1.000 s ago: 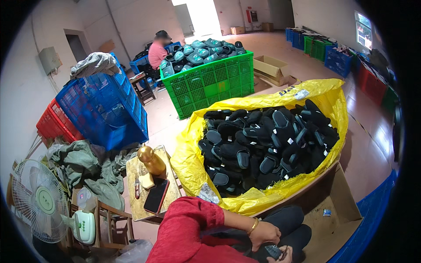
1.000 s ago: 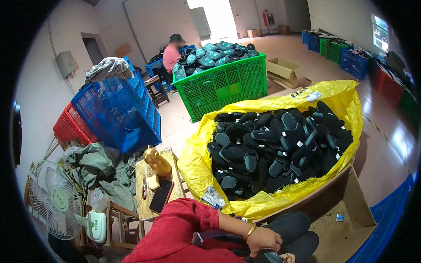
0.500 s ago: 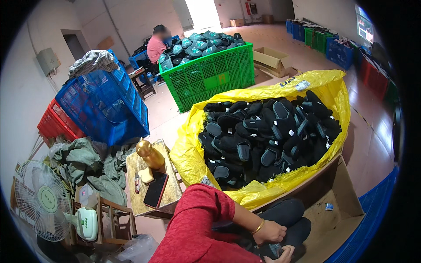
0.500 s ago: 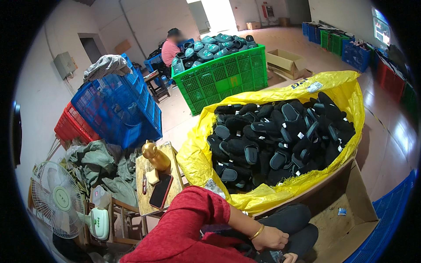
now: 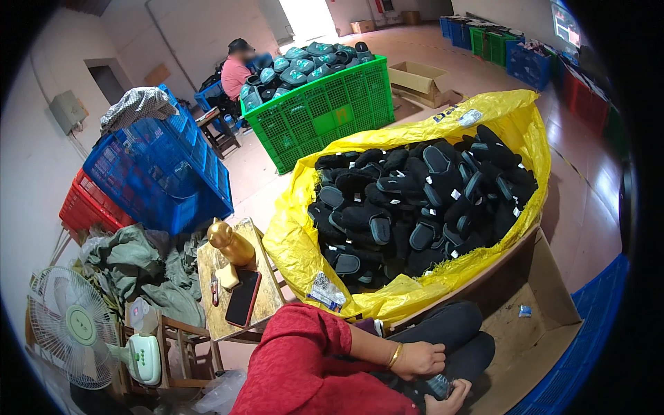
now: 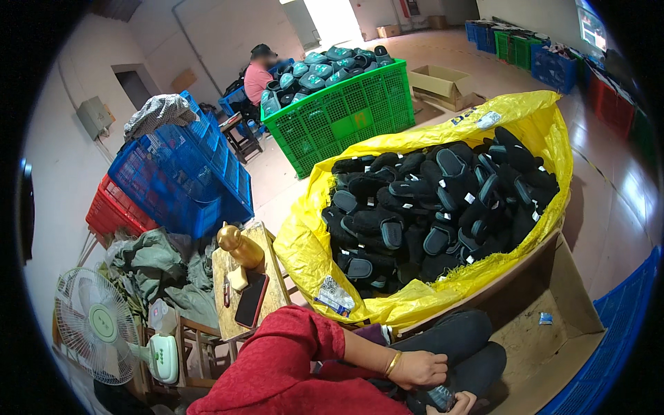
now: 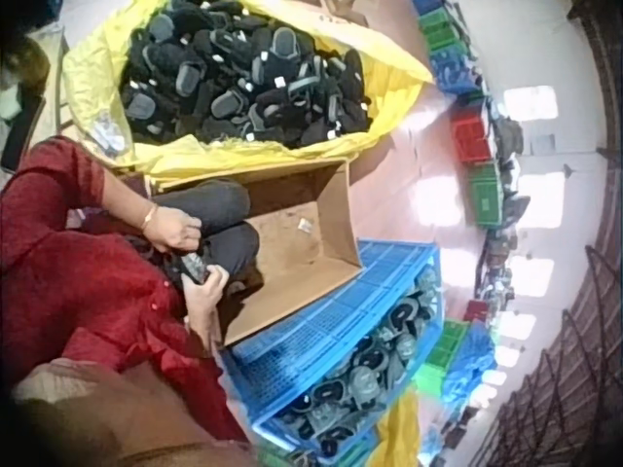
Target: The person trims excess fabric from black slippers using scissors. They pick up each slipper from a yellow sack, cut the edges, and place the finished slippers into a blue crate.
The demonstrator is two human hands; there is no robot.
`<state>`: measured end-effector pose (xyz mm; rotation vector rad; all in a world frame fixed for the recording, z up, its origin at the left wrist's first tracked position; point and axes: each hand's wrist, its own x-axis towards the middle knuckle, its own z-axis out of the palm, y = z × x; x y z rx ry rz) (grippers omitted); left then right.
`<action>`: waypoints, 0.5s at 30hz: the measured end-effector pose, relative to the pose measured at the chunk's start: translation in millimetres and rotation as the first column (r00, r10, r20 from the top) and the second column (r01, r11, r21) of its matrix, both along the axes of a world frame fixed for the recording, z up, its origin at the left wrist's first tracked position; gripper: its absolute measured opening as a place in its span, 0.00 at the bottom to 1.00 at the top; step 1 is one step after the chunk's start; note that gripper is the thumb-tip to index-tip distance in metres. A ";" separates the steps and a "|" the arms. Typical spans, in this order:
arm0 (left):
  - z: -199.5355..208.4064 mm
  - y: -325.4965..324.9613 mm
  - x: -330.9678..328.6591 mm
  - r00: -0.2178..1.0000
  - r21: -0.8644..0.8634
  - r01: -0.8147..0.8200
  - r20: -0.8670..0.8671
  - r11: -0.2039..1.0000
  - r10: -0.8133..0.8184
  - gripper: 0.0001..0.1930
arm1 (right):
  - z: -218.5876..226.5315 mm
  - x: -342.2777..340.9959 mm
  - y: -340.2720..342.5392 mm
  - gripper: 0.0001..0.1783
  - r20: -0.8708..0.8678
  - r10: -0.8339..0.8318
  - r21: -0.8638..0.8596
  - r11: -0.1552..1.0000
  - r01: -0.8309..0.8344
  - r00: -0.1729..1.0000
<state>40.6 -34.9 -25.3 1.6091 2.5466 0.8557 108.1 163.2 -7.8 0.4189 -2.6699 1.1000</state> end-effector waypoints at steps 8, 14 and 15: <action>5.5 -9.4 8.5 0.998 0.157 -0.047 0.040 0.986 0.041 0.19 | 28.3 0.7 14.1 0.25 0.297 0.151 0.004 0.987 -0.159 0.943; 17.3 -2.3 -23.2 0.986 0.144 0.148 0.059 0.978 -0.158 0.18 | -25.2 -2.8 20.1 0.20 -0.005 0.056 -0.011 0.998 -0.056 0.998; 13.3 -1.2 -28.6 0.982 0.111 0.153 0.094 0.982 -0.163 0.19 | -20.2 -1.8 17.6 0.20 0.074 -0.008 0.033 0.999 0.005 0.997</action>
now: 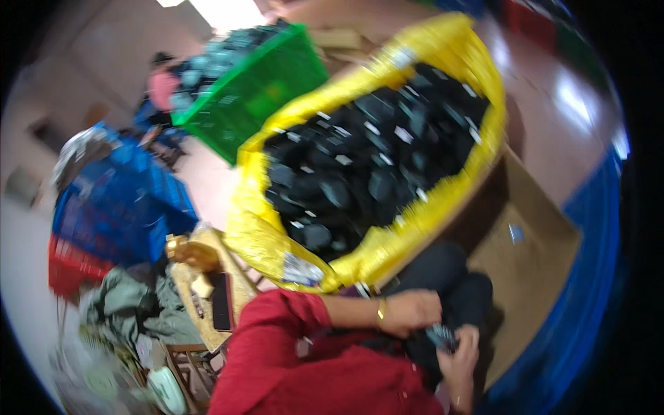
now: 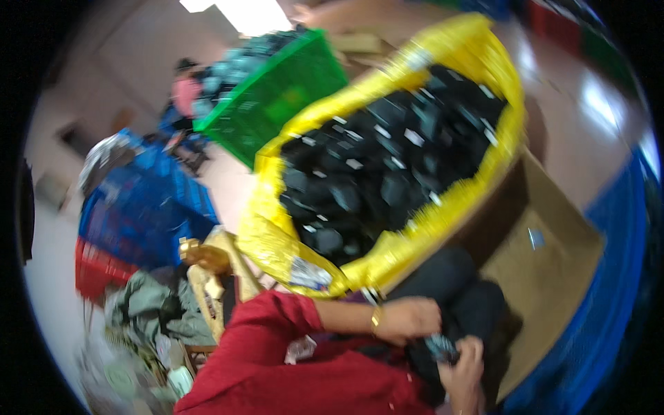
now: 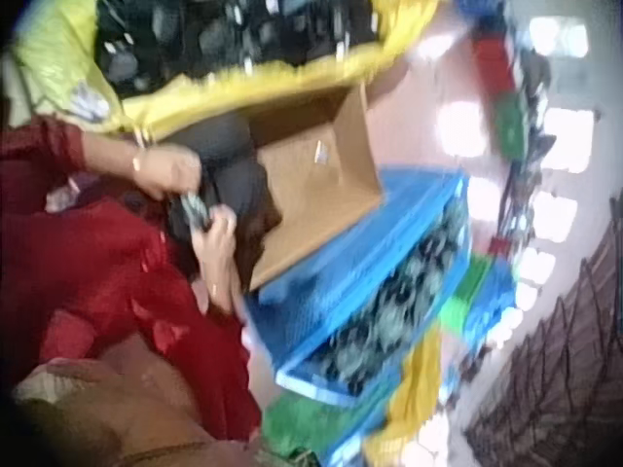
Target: The person trims excess fabric from black slippers using scissors. They pick up each slipper from a yellow sack, cut the edges, and place the finished slippers into a blue crate.
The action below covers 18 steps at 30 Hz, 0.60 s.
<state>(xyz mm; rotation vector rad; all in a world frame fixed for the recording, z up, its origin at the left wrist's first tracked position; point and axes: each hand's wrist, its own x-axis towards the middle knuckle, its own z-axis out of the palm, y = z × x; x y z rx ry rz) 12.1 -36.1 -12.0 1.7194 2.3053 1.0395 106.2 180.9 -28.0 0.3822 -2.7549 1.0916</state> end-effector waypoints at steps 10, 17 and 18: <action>6.6 23.8 3.2 0.953 -0.064 -0.291 0.068 0.954 0.295 0.24 | 5.4 -28.8 14.1 0.26 0.058 -0.009 -0.191 0.981 0.020 0.998; 10.4 34.6 5.2 0.872 -0.153 -0.455 0.123 0.877 0.474 0.22 | -3.4 -45.8 14.8 0.26 0.056 -0.056 -0.308 0.949 0.071 0.997; 12.2 36.7 5.9 0.852 -0.168 -0.485 0.130 0.858 0.507 0.22 | -4.1 -45.3 14.9 0.26 0.141 -0.066 -0.352 0.929 0.112 0.988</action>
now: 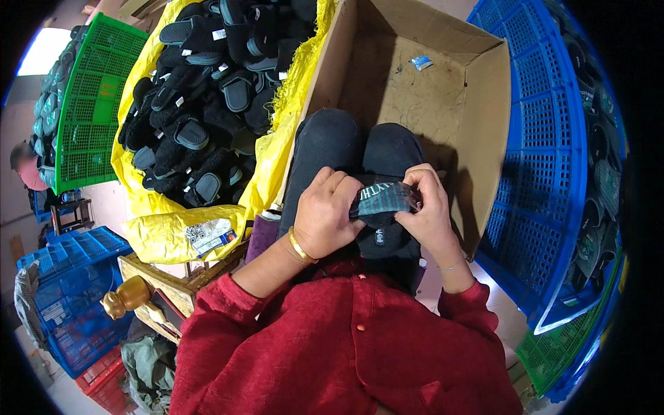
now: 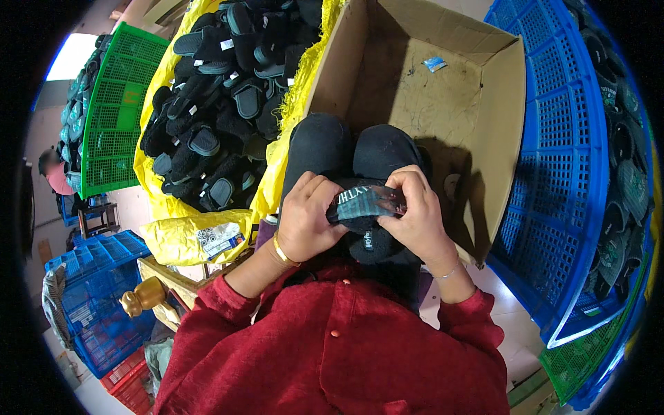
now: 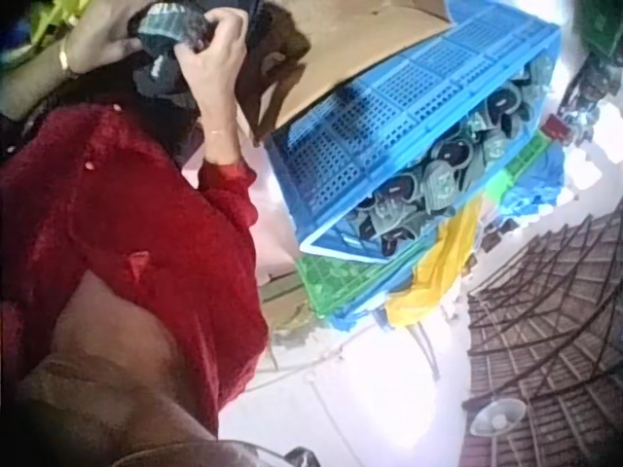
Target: The person trims excess fabric from black slippers using scissors. They pick up each slipper from a yellow sack, cut the edges, and place the finished slippers into a blue crate.
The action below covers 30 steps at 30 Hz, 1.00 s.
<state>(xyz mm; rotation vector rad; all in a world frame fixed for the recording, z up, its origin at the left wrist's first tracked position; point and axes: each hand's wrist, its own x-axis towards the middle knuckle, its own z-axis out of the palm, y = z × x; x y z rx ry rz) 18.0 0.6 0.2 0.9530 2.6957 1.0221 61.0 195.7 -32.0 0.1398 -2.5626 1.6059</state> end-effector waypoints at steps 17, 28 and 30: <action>24.4 15.2 -19.4 0.973 -0.121 0.209 -0.071 0.970 -0.219 0.19 | 48.7 -0.3 11.8 0.33 0.223 0.121 0.209 0.963 -0.168 0.967; 9.3 19.4 -15.6 0.999 0.082 0.025 -0.034 0.996 -0.023 0.16 | 22.9 -5.9 10.5 0.21 -0.069 -0.047 0.200 0.978 0.060 0.997; 6.2 22.8 -17.3 0.996 0.119 -0.009 -0.088 0.993 0.019 0.17 | 20.3 -12.0 6.9 0.20 -0.135 -0.103 0.138 0.983 0.121 0.985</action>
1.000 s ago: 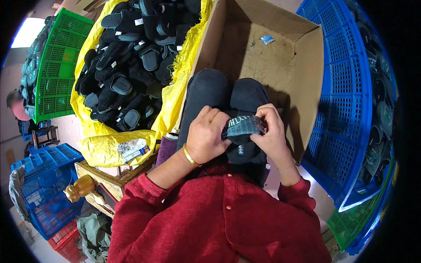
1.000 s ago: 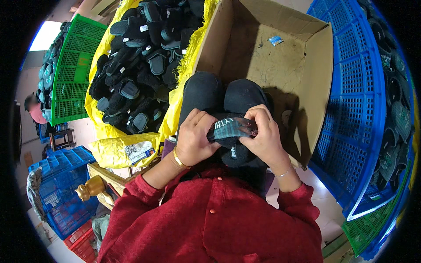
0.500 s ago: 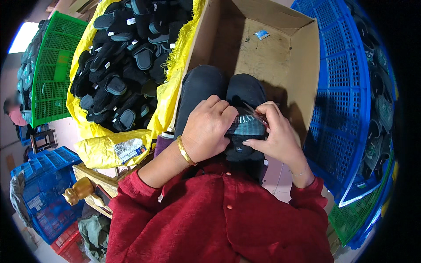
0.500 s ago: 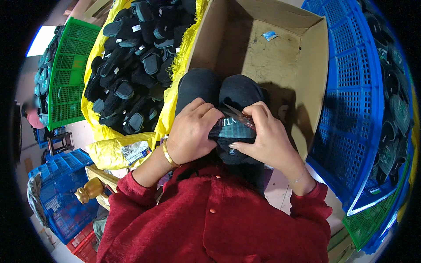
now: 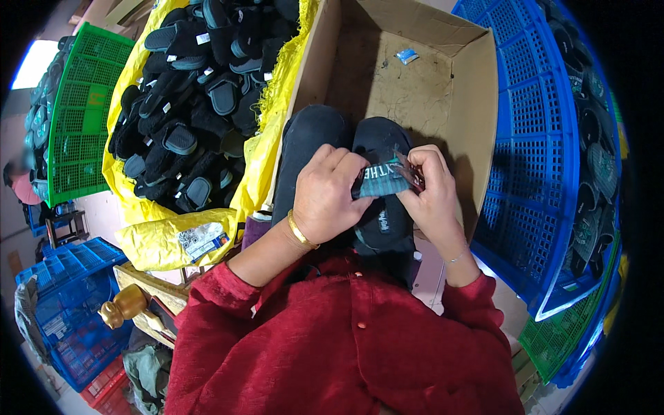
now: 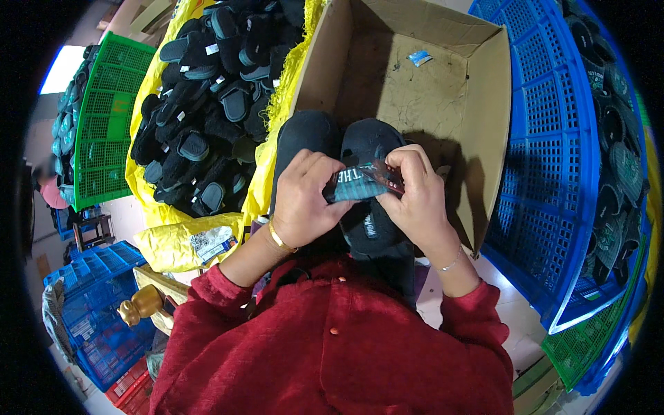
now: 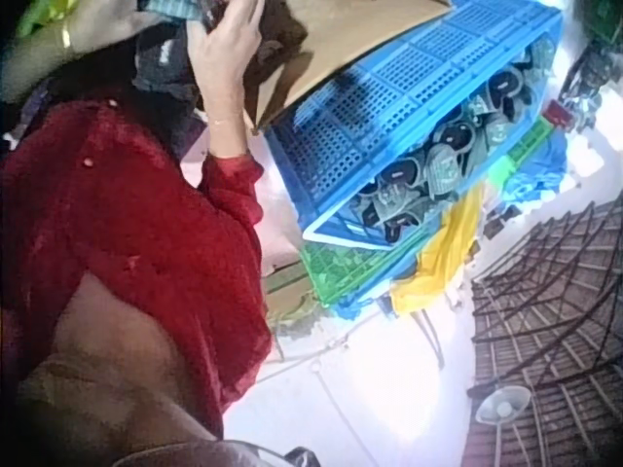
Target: The person trims excess fabric from black slippers using scissors. They pick up each slipper from a yellow sack, cut the edges, and place the finished slippers into a blue crate.
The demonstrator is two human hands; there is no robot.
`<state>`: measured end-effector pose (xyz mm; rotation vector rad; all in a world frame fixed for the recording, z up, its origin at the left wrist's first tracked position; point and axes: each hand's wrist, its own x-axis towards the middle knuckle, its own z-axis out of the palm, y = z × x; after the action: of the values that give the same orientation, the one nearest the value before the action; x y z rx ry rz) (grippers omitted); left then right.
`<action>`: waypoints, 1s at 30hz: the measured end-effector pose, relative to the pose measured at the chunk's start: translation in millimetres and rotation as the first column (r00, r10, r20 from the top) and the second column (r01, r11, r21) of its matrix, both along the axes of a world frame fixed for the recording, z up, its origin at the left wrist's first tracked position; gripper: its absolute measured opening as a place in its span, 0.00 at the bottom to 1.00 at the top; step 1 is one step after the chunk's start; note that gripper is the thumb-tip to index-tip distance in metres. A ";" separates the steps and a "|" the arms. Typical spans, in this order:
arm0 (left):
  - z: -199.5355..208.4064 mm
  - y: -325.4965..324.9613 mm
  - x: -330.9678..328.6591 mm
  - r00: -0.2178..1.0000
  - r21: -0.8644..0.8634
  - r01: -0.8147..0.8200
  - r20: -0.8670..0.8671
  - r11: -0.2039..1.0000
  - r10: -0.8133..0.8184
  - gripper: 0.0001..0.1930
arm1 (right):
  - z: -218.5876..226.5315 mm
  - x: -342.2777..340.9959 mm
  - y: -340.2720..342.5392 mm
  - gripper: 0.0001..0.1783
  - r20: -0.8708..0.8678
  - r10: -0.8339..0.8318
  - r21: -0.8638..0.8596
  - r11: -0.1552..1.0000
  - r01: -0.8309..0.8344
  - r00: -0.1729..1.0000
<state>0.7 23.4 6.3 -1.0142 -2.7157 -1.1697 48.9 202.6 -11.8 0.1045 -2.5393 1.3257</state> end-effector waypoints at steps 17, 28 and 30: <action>-15.4 32.2 -29.8 0.949 0.159 -0.255 -0.150 0.954 0.279 0.13 | -20.9 8.0 -43.2 0.12 0.006 -0.281 -0.196 0.941 0.276 0.960; -10.0 -3.4 -1.5 0.964 0.086 0.040 -0.266 0.995 -0.016 0.13 | 9.9 49.4 -12.2 0.09 0.353 -0.182 -0.609 0.700 0.373 0.918; -9.2 2.5 9.3 0.932 0.118 0.122 -0.354 0.985 -0.073 0.11 | -0.3 40.0 -6.7 0.17 0.205 -0.266 -0.379 0.866 0.327 0.942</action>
<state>10.0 25.8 -2.8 -1.2169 -2.3033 -1.0537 88.9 195.9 -12.0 -0.4671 -2.2034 1.7433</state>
